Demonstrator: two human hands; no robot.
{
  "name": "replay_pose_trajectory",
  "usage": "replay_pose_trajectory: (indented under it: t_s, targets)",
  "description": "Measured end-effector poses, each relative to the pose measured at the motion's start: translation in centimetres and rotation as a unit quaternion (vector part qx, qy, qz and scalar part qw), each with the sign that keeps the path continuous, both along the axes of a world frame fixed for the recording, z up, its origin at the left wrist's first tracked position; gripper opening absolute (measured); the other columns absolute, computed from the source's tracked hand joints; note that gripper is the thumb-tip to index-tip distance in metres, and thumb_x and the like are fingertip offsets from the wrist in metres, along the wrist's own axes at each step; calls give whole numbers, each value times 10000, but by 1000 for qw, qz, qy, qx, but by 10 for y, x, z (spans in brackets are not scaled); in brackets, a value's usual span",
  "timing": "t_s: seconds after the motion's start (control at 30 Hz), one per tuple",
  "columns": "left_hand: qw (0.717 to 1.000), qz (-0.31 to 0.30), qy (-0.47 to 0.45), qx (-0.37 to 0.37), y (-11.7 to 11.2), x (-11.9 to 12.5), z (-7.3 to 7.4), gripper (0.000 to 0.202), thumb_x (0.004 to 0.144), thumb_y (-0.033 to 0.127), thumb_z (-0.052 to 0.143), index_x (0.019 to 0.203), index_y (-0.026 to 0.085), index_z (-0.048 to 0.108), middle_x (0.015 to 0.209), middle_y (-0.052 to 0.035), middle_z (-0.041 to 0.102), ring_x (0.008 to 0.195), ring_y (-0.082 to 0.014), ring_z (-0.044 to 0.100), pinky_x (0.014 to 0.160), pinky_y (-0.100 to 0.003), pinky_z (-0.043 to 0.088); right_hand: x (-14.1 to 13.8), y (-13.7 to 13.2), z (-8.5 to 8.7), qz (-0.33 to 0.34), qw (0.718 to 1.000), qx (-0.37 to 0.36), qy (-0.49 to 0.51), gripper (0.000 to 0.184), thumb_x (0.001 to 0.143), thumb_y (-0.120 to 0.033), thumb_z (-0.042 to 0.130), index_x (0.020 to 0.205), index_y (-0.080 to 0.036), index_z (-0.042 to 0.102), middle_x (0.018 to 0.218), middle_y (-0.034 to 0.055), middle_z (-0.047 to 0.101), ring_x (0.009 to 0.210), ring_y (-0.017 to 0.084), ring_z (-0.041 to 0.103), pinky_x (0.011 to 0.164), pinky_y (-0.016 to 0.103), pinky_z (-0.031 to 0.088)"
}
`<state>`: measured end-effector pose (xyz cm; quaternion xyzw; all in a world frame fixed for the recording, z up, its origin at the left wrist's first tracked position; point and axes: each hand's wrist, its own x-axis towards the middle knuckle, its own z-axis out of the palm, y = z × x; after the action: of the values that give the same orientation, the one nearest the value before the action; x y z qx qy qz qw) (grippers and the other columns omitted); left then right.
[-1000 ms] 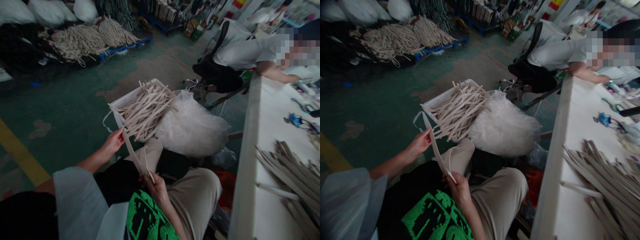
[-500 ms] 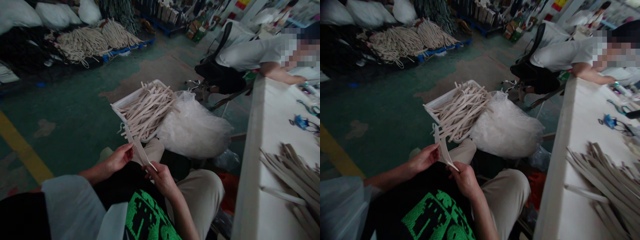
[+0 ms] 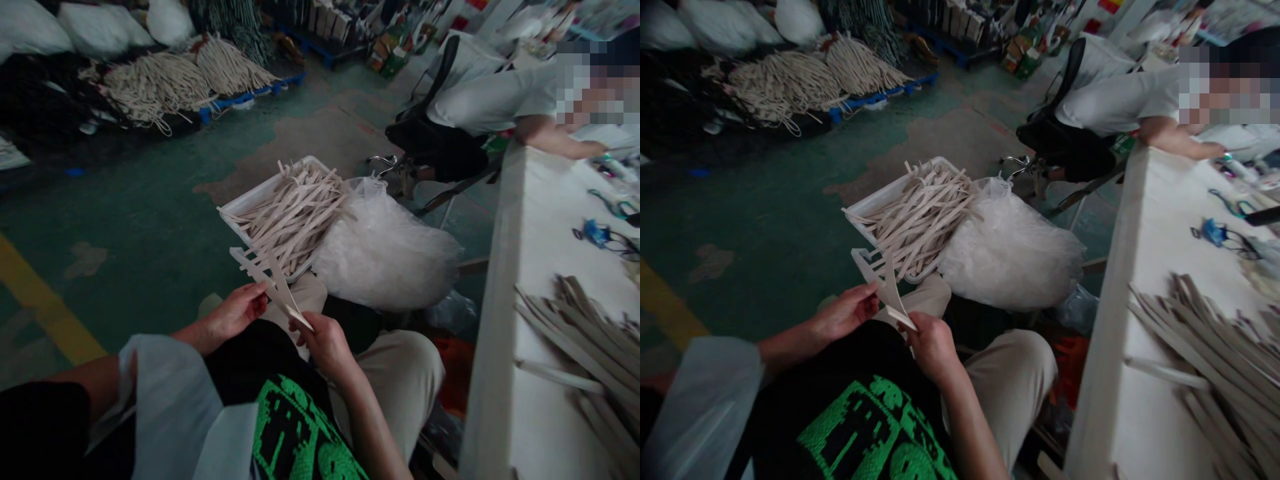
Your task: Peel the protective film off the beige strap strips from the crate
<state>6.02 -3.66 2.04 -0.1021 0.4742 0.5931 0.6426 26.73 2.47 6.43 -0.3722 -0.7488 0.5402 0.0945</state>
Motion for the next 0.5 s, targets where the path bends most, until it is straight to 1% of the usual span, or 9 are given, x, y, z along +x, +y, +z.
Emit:
replay_pose_trajectory:
  t_s: [0.03,0.1,0.13,0.2,0.27,0.33,0.4,0.43,0.5]
  targets:
    - [1000,-20,-5,9,0,5,2,137,818,129,803,730,117,698,625,-12,660,529,-103,620,525,-185,533,-3,0,0,-7,1000,6,1,264,984,-326,543,876,-176,731,650,14,666,596,144,628,622,229,453]
    - [998,-50,-5,25,2,14,6,147,800,150,825,728,113,703,648,-21,666,556,-111,630,539,-189,538,-10,0,-2,-24,999,-21,32,302,994,-366,522,898,-169,731,707,31,689,600,149,640,610,231,464]
    - [998,-56,0,28,3,17,9,142,798,150,829,734,112,707,658,-22,668,564,-111,633,543,-186,538,-11,0,-3,-27,997,-44,51,326,1002,-388,508,920,-164,731,743,41,701,606,152,649,604,231,471]
    - [999,-38,23,5,6,16,12,121,811,115,807,741,114,708,649,-13,660,546,-101,621,533,-181,535,-8,0,-4,-18,995,-72,66,347,1009,-404,496,949,-157,732,773,52,713,619,158,660,599,231,476]
    - [998,-9,47,-32,9,11,13,133,834,56,759,733,116,696,627,-3,645,514,-91,602,522,-180,536,0,-1,-5,-10,998,-47,40,312,1000,-371,519,926,-159,736,721,41,704,616,159,654,607,232,467]
    - [997,-4,50,-50,11,8,13,159,833,31,744,717,121,683,611,3,633,497,-91,593,513,-187,537,4,-2,-5,-16,1000,1,8,261,980,-315,548,887,-164,740,677,28,694,613,157,649,623,234,458]
    - [998,-30,39,-31,11,11,11,158,805,59,790,708,123,683,624,-4,639,513,-99,604,519,-190,537,2,-2,-6,-28,999,31,-1,234,965,-292,568,865,-168,739,663,22,691,611,158,646,628,236,454]
    - [998,-46,33,-10,12,14,11,156,787,85,819,708,121,689,639,-13,651,533,-107,616,533,-194,540,-2,-1,-6,-34,999,32,6,242,969,-303,565,866,-169,738,662,22,690,609,160,646,624,237,456]
    - [997,-64,36,27,14,17,10,164,756,126,859,708,117,702,664,-32,673,571,-119,636,562,-199,546,-6,2,-6,-45,998,9,40,287,991,-349,537,886,-172,736,694,30,699,613,163,657,609,236,465]
